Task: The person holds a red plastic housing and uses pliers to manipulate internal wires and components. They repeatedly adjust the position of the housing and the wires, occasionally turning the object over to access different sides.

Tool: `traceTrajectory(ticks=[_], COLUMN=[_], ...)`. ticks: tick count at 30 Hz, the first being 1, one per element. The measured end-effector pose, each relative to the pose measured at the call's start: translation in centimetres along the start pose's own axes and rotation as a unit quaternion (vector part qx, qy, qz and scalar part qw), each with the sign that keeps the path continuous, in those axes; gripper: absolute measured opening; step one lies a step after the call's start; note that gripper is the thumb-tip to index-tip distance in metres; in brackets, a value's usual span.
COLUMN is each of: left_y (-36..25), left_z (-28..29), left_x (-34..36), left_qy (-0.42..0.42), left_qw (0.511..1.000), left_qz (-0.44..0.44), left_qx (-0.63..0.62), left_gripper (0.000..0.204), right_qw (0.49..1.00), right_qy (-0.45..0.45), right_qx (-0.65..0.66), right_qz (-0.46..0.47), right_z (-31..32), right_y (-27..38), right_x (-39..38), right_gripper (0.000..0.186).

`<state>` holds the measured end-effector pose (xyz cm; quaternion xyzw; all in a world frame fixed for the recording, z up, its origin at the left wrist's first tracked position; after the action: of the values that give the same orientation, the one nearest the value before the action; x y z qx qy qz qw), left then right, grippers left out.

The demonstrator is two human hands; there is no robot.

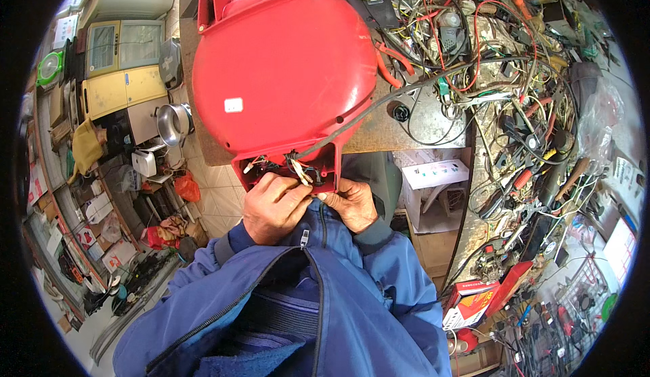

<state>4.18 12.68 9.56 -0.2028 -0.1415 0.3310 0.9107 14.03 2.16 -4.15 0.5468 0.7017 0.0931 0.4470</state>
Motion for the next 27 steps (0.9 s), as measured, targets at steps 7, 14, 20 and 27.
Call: traceTrajectory(ticks=[7,14,20,27], left_y=[0.2,0.3,0.5,0.4], left_z=[-1.2,-1.4,-1.8,-2.0], left_x=[-0.2,0.4,0.2,0.0], left_qy=[0.0,0.001,-0.008,-0.007], left_qw=[1.0,1.0,1.0,1.0], left_qz=[-0.023,-0.009,-0.008,-0.002], left_qx=[0.008,0.01,0.002,0.015], left_gripper=[0.03,0.028,0.026,0.022], right_qw=[0.997,0.998,0.999,0.963], right_qy=[-0.011,0.015,0.01,-0.029], right_qx=[-0.072,-0.067,-0.039,-0.261], right_qz=[0.01,-0.012,-0.002,0.06], right_z=[1.2,2.0,2.6,3.5], right_y=[0.2,0.3,-0.2,2.8], right_x=[0.4,0.5,1.2,1.1], right_gripper=[0.024,0.025,0.024,0.029])
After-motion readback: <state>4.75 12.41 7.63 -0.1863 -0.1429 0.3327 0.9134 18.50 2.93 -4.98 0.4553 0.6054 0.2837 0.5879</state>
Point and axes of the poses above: each hand's wrist, its own x-axis towards the middle knuckle, its own z-axis out of the back of the hand, y = z × x, the point moved 8 cm from there along x, towards the middle knuckle, and after that the axes turned 6 degrees about x, right-handed, at the moved point
